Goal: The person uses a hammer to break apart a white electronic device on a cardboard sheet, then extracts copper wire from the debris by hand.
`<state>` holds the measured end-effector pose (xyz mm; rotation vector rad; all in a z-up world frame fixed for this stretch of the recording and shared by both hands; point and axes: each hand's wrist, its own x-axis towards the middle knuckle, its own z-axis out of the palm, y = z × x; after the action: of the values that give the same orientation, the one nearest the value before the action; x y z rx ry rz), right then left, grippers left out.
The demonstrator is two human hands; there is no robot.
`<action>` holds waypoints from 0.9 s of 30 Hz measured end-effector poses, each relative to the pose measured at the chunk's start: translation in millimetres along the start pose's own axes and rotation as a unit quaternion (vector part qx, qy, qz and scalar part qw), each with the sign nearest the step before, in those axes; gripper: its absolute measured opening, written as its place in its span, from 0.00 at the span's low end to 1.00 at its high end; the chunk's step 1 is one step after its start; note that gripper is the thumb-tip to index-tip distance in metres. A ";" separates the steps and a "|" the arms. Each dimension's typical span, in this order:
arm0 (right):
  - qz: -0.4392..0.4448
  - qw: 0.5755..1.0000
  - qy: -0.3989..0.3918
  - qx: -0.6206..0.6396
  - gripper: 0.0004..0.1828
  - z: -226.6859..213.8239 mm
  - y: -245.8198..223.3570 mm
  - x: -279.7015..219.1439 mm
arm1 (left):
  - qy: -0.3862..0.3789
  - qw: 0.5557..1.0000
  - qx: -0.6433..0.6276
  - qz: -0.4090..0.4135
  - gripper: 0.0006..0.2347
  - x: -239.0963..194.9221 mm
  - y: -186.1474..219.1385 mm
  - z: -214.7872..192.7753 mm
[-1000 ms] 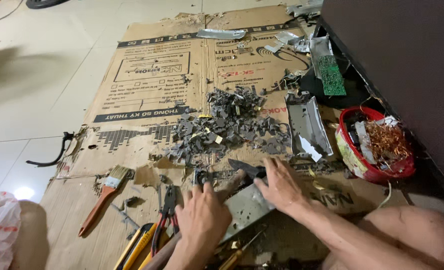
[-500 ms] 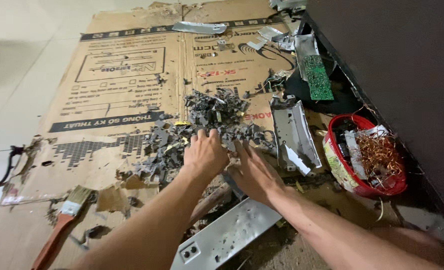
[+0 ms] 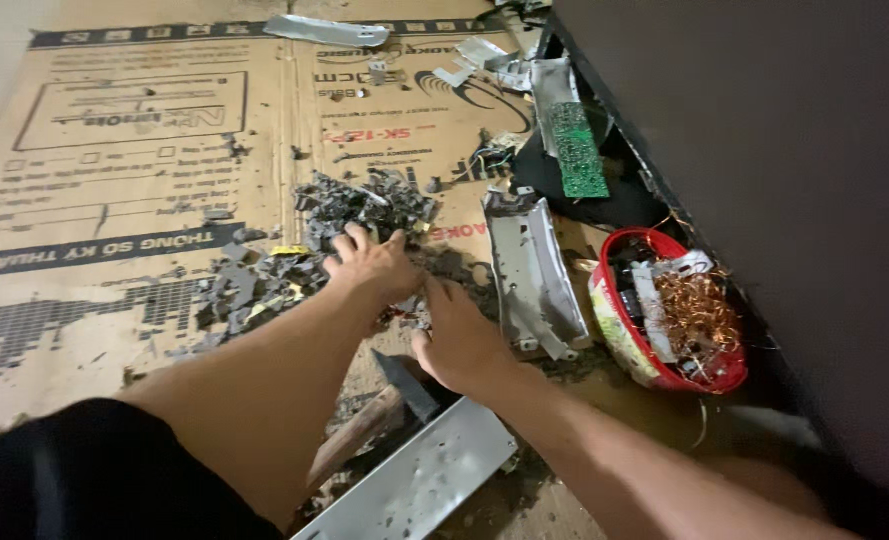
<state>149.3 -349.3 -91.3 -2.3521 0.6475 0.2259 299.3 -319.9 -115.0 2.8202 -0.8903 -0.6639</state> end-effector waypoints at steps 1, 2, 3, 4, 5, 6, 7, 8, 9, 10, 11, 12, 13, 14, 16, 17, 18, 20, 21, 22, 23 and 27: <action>0.003 1.000 0.001 -0.002 0.38 -2.7 0.4 -0.8 | -0.001 1.000 -0.002 0.003 0.24 0.8 2.6 -0.5; 0.003 1.000 0.006 -0.002 0.37 -3.8 -0.6 -1.4 | -0.011 1.000 0.013 -0.006 0.23 0.9 2.7 -1.2; 0.002 1.000 0.011 -0.001 0.36 -4.6 -2.2 -2.3 | -0.020 0.999 0.029 -0.016 0.23 0.7 2.3 -2.1; 0.002 1.000 0.010 -0.002 0.36 -4.3 -2.2 -1.5 | -0.021 0.999 0.028 -0.016 0.23 -4.0 3.1 -5.5; -0.003 1.000 0.012 -0.001 0.35 -3.8 -2.4 -1.0 | -0.026 0.998 0.051 -0.026 0.22 -9.1 3.7 -9.0; -0.008 1.000 0.015 0.000 0.34 -3.1 -2.9 0.0 | -0.031 0.996 0.074 -0.036 0.22 -13.9 3.8 -12.8; -0.009 1.000 0.015 0.000 0.34 -2.6 -3.1 0.8 | -0.030 0.996 0.074 -0.037 0.22 -8.8 0.4 -10.7; -0.008 1.000 0.012 -0.008 0.35 -2.1 -3.2 0.5 | -0.024 0.997 0.074 -0.025 0.21 -4.6 -2.6 -8.4; -0.006 1.000 0.009 -0.017 0.36 -1.6 -3.0 0.1 | -0.018 0.997 0.074 -0.014 0.21 -0.4 -5.5 -5.8; -0.007 1.000 0.008 -0.016 0.36 1.6 -1.1 -1.1 | -0.019 0.997 0.075 -0.015 0.21 7.3 -8.1 2.9; -0.022 0.999 0.032 0.013 0.36 4.6 0.7 -2.3 | 0.006 0.998 0.063 -0.001 0.20 14.9 -10.8 11.3; -0.040 0.997 0.055 0.042 0.36 6.3 1.5 -3.4 | 0.031 0.998 0.051 0.010 0.20 22.0 -14.0 18.0; -0.042 0.997 0.052 0.043 0.36 9.0 10.3 3.0 | 0.030 0.998 0.051 0.006 0.20 22.0 -10.3 28.3; -0.013 0.997 0.070 0.030 0.38 14.0 16.9 10.5 | 0.068 0.998 -0.009 0.005 0.21 22.4 -10.0 37.9; 0.014 0.997 0.079 0.023 0.39 19.2 13.8 6.5 | 0.103 0.993 -0.064 -0.003 0.23 15.1 -4.8 66.1; 0.001 0.992 0.079 0.100 0.41 18.8 4.8 -5.2 | 0.348 0.936 -0.043 -0.012 0.14 7.4 0.3 85.2; -0.011 0.981 0.077 0.176 0.42 20.1 -4.4 -17.3 | 0.571 0.820 -0.016 -0.017 0.07 -0.8 3.4 105.6; -0.028 0.954 0.072 0.289 0.45 15.7 -21.1 -41.0 | 0.375 0.904 -0.205 0.004 0.10 -100.1 15.0 52.1; -0.042 0.916 0.074 0.393 0.49 9.2 -28.2 -52.6 | 0.152 0.909 -0.387 0.029 0.13 -153.0 4.6 15.5; -0.044 0.915 0.074 0.394 0.49 17.6 -21.4 -61.2 | 0.153 0.910 -0.385 0.029 0.13 -171.5 -0.6 14.7; -0.097 0.956 0.078 0.266 0.40 25.2 -14.0 -70.1 | 0.123 0.908 -0.400 0.004 0.11 -190.3 -4.5 13.9; -0.219 0.955 0.122 0.160 0.27 50.0 1.2 -100.8 | -0.012 0.851 -0.506 -0.143 0.06 -239.0 -13.9 1.1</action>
<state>62.5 -278.0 -96.9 -2.1525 0.2343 -0.3475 131.0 -172.4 -29.9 1.9540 -0.0175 -0.8607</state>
